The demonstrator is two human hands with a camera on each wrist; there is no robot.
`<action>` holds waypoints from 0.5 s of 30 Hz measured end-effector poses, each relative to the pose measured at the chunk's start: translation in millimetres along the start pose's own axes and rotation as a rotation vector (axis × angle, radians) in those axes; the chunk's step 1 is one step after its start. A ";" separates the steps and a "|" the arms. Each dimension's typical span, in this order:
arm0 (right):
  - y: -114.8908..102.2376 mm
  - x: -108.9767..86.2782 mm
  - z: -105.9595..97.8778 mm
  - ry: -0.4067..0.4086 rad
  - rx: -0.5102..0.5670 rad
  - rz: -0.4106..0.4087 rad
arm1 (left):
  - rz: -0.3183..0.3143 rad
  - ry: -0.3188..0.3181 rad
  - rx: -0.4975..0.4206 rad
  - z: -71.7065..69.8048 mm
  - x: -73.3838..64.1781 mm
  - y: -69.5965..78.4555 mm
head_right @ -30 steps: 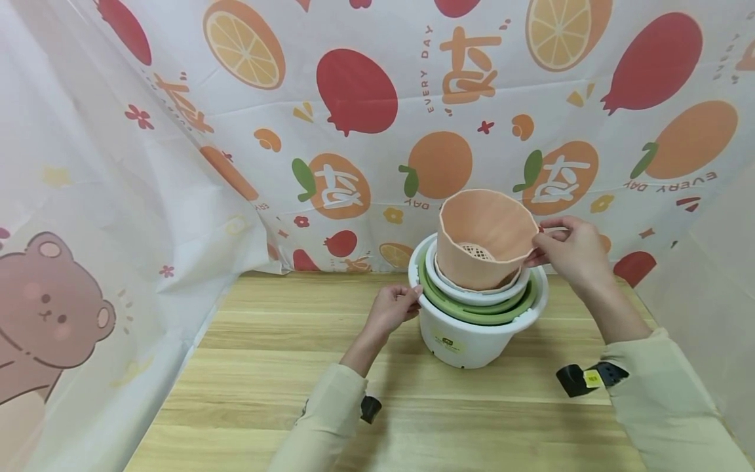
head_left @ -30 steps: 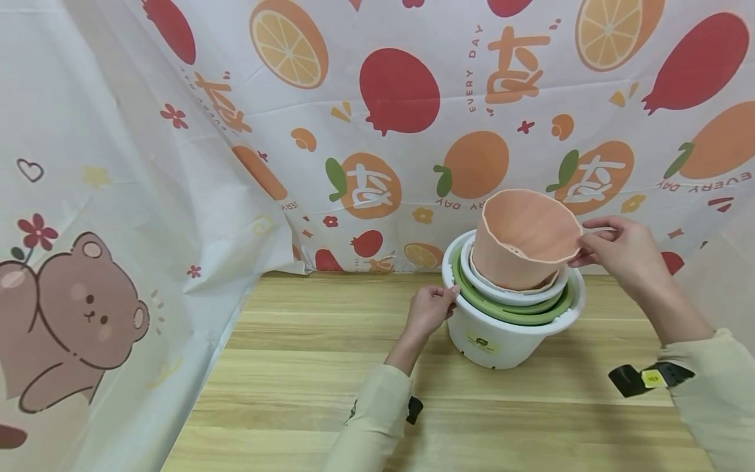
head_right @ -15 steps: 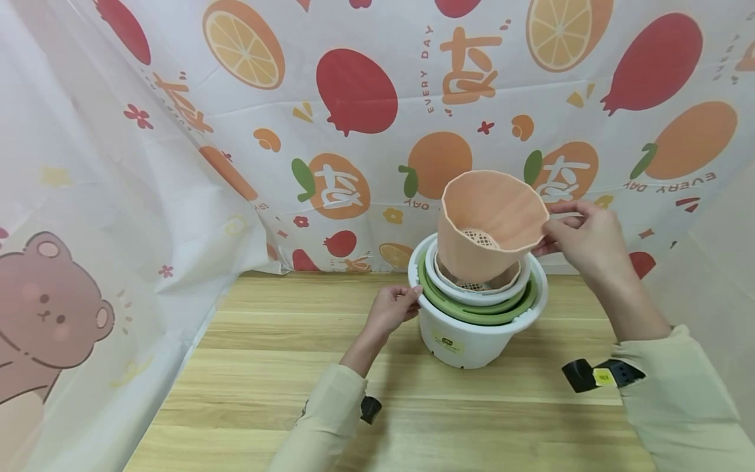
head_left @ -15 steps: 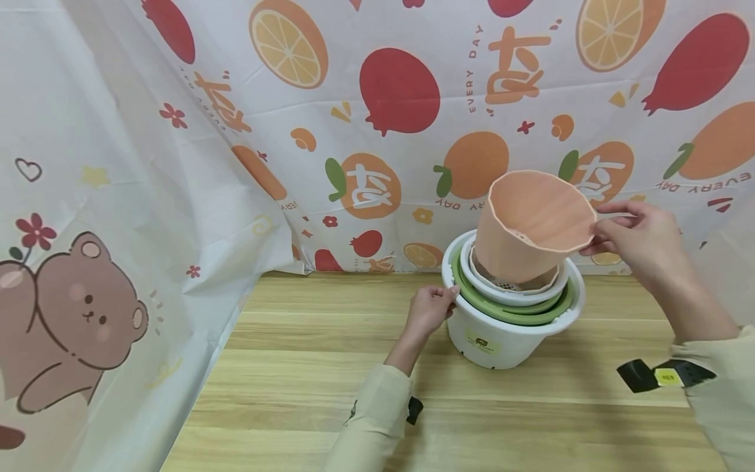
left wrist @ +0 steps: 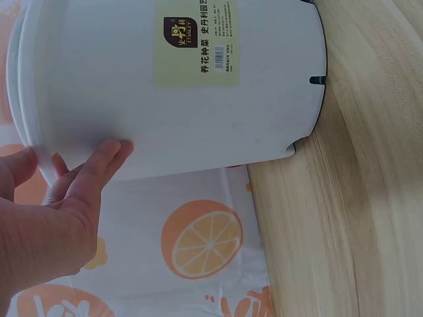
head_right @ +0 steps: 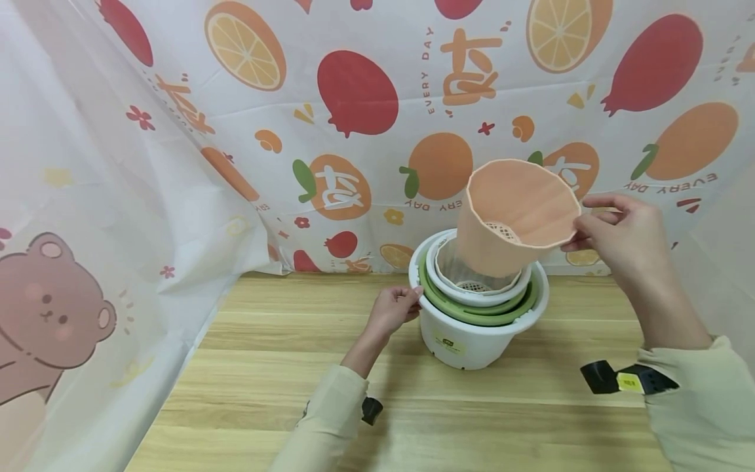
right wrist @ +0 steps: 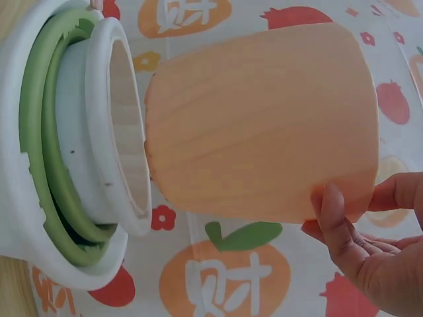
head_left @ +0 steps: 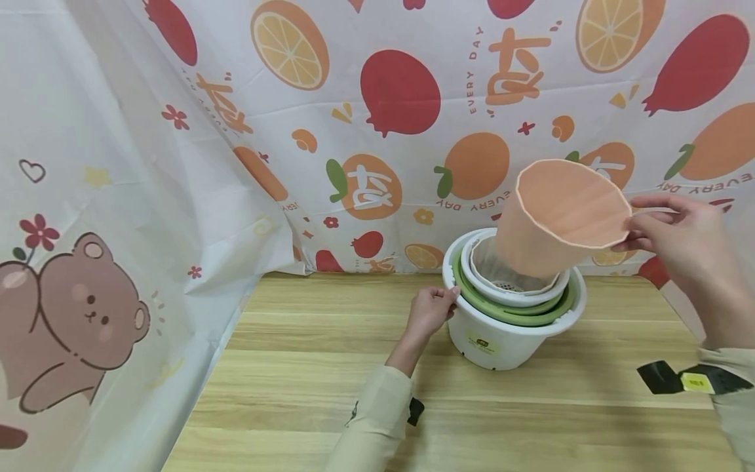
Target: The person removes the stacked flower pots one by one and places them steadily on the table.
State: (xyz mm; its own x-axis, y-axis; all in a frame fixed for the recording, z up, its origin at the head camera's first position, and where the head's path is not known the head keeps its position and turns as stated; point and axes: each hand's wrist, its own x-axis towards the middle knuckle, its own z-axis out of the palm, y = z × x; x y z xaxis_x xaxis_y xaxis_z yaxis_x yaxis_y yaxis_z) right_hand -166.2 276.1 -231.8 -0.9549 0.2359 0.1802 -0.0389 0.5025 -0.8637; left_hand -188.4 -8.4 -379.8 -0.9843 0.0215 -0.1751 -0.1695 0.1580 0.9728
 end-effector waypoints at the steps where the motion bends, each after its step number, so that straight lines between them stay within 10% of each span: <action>1: 1.4 0.0 -1.4 0.009 -0.003 0.004 | -0.001 0.000 0.000 0.0 0.0 0.1; 6: 10.3 -1.3 -9.8 0.054 -0.004 0.015 | -0.004 -0.008 0.000 -0.3 0.0 0.5; 15: 33.3 3.7 -25.9 0.042 0.331 -0.015 | -0.006 -0.012 -0.008 -1.0 0.3 0.3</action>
State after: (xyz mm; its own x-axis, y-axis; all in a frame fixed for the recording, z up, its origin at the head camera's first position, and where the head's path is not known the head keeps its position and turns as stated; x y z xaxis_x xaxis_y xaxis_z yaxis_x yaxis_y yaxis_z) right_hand -163.4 315.3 -247.7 -0.9406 0.2683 0.2078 -0.1535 0.2100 -0.9656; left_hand -188.8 -9.3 -379.5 -0.9826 0.0323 -0.1828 -0.1761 0.1501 0.9729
